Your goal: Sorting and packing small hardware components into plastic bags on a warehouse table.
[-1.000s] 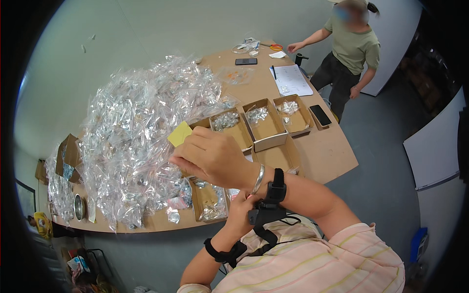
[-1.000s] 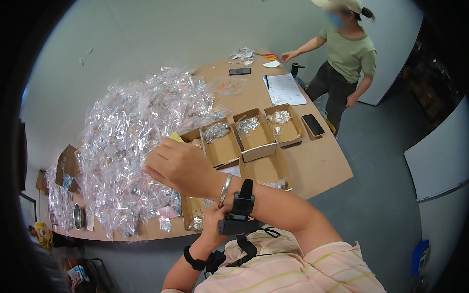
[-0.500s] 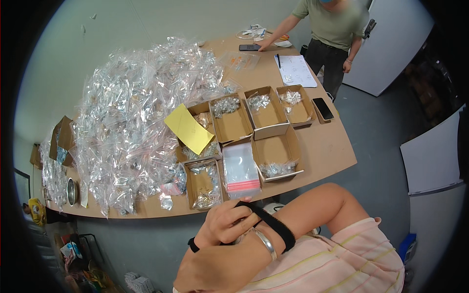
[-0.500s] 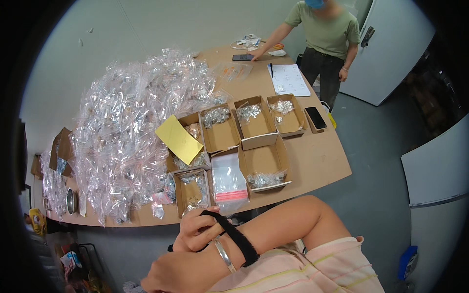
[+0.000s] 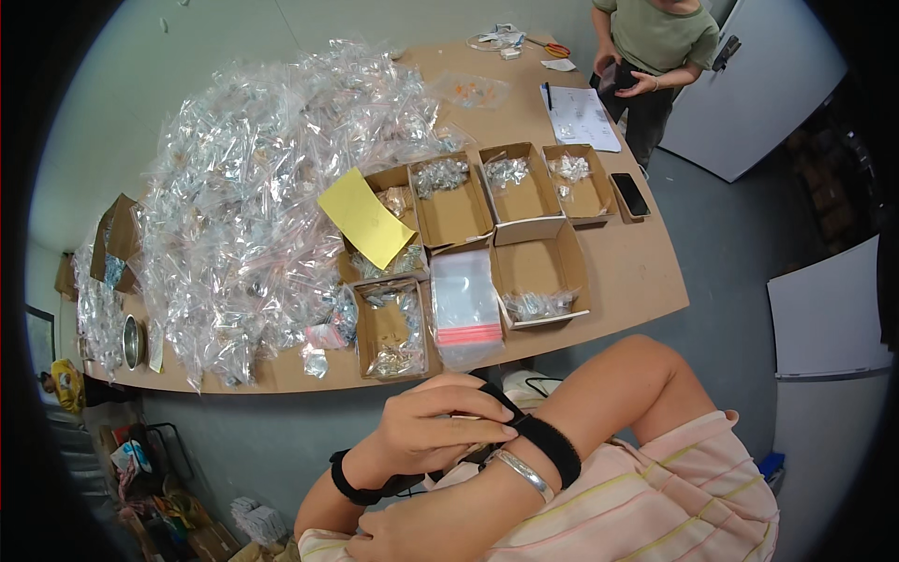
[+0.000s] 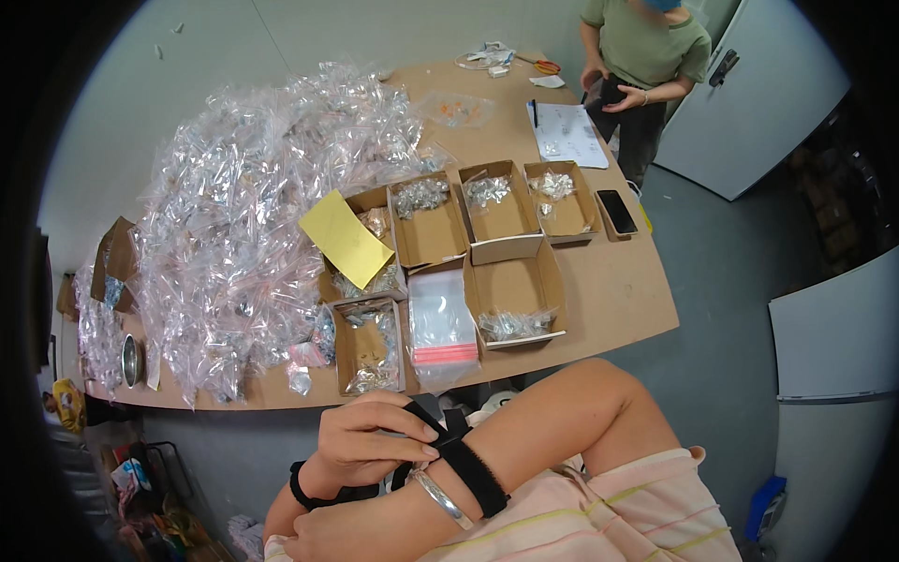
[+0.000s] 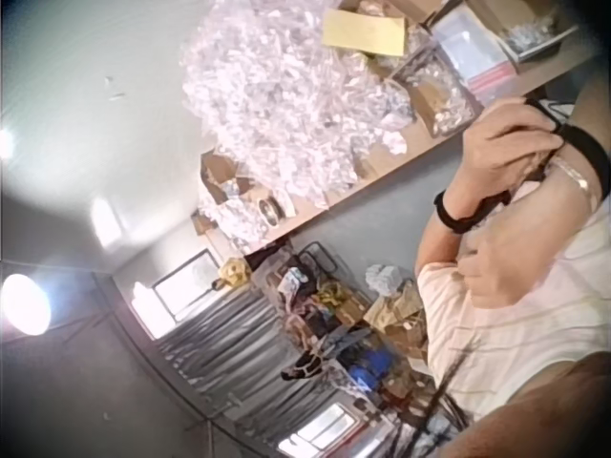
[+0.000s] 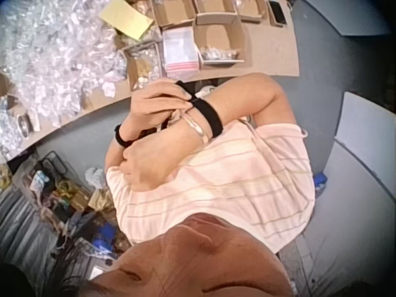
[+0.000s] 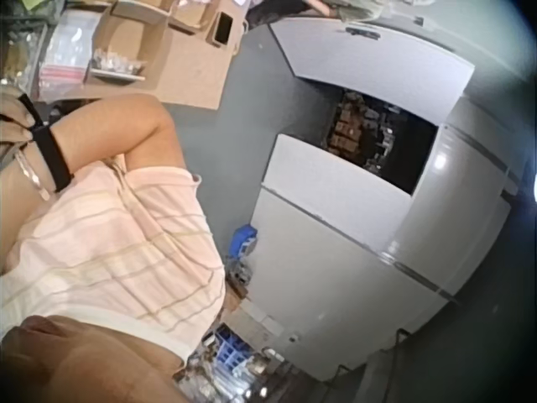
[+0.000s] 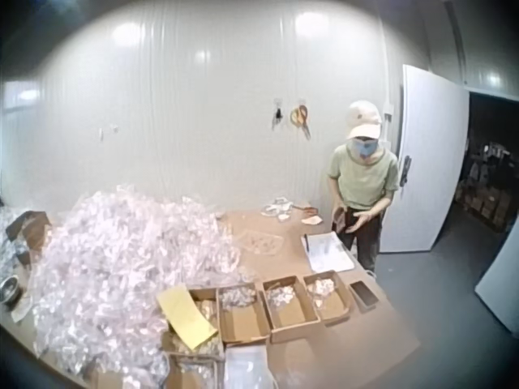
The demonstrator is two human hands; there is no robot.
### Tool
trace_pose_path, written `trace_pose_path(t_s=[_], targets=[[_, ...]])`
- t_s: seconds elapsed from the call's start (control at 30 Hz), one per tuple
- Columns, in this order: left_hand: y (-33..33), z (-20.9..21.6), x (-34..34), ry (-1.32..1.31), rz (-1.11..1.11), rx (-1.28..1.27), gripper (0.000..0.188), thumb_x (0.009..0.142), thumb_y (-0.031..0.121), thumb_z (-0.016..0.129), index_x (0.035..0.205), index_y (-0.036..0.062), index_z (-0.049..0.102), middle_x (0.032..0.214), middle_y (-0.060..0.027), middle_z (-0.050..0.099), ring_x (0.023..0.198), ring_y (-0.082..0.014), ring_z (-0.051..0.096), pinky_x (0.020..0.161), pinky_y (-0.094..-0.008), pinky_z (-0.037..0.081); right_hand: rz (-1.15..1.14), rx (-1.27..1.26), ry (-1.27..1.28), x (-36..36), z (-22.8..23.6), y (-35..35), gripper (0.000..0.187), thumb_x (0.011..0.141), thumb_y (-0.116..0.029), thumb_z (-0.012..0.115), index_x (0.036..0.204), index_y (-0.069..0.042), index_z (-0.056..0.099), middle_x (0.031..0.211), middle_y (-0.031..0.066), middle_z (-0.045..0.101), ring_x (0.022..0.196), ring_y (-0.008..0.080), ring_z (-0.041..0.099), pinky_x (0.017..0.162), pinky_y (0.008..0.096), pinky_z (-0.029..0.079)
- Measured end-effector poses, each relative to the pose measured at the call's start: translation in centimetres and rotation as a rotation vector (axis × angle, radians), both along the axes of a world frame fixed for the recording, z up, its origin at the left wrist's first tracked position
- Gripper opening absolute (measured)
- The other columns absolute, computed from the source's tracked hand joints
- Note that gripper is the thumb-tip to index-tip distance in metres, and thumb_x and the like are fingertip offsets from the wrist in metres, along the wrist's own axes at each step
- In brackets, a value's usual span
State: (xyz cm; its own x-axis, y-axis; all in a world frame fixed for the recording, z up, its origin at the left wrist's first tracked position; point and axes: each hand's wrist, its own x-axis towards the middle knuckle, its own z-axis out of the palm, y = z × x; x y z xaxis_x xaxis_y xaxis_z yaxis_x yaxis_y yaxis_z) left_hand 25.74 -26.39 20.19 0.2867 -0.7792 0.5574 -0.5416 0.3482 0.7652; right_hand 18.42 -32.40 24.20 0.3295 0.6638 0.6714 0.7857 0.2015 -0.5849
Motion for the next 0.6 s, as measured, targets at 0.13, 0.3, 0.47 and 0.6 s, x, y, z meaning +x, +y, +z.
trace_pose_path(t_s=[0.13,0.3,0.47,0.6], targets=[[0.4,0.8,0.2,0.534,-0.103,0.201,0.019,0.086,0.0,0.073,0.105,0.0035,0.075,0.104,-0.0103,0.07,0.095,-0.0173,0.066,0.079,-0.0288,0.055,-0.021,-0.035,-0.117,0.1,0.0,0.0,0.023,0.095,-0.021,0.058,0.08,-0.004,0.058,0.072,0.013,0.062,0.068,0.0322,0.062,0.059,0.0426,0.048],[-0.5,2.1,-0.5,1.055,-0.024,0.37,0.032,0.082,-0.008,0.074,0.113,-0.0014,0.069,0.109,-0.0096,0.065,0.1,-0.0144,0.062,0.087,-0.0268,0.053,-0.026,-0.072,-0.266,0.1,0.3,0.4,0.022,0.095,-0.021,0.058,0.08,-0.005,0.059,0.072,0.0122,0.062,0.068,0.032,0.062,0.059,0.0426,0.048],[-0.1,2.8,0.6,1.278,0.024,0.525,0.048,0.079,-0.008,0.076,0.124,-0.0007,0.061,0.106,-0.0055,0.066,0.098,-0.0118,0.063,0.09,-0.0265,0.053,-0.038,-0.091,-0.347,0.2,0.3,0.3,0.021,0.094,-0.021,0.058,0.079,-0.006,0.059,0.072,0.0116,0.062,0.068,0.0318,0.062,0.059,0.0425,0.048],[-0.1,4.6,0.5,1.07,0.124,0.641,0.034,0.077,-0.002,0.081,0.109,-0.0019,0.07,0.095,-0.0062,0.071,0.084,-0.0112,0.066,0.081,-0.0265,0.057,-0.029,-0.088,-0.325,0.7,0.2,0.2,0.021,0.094,-0.021,0.058,0.079,-0.006,0.059,0.072,0.011,0.062,0.069,0.0315,0.062,0.059,0.0423,0.048]])
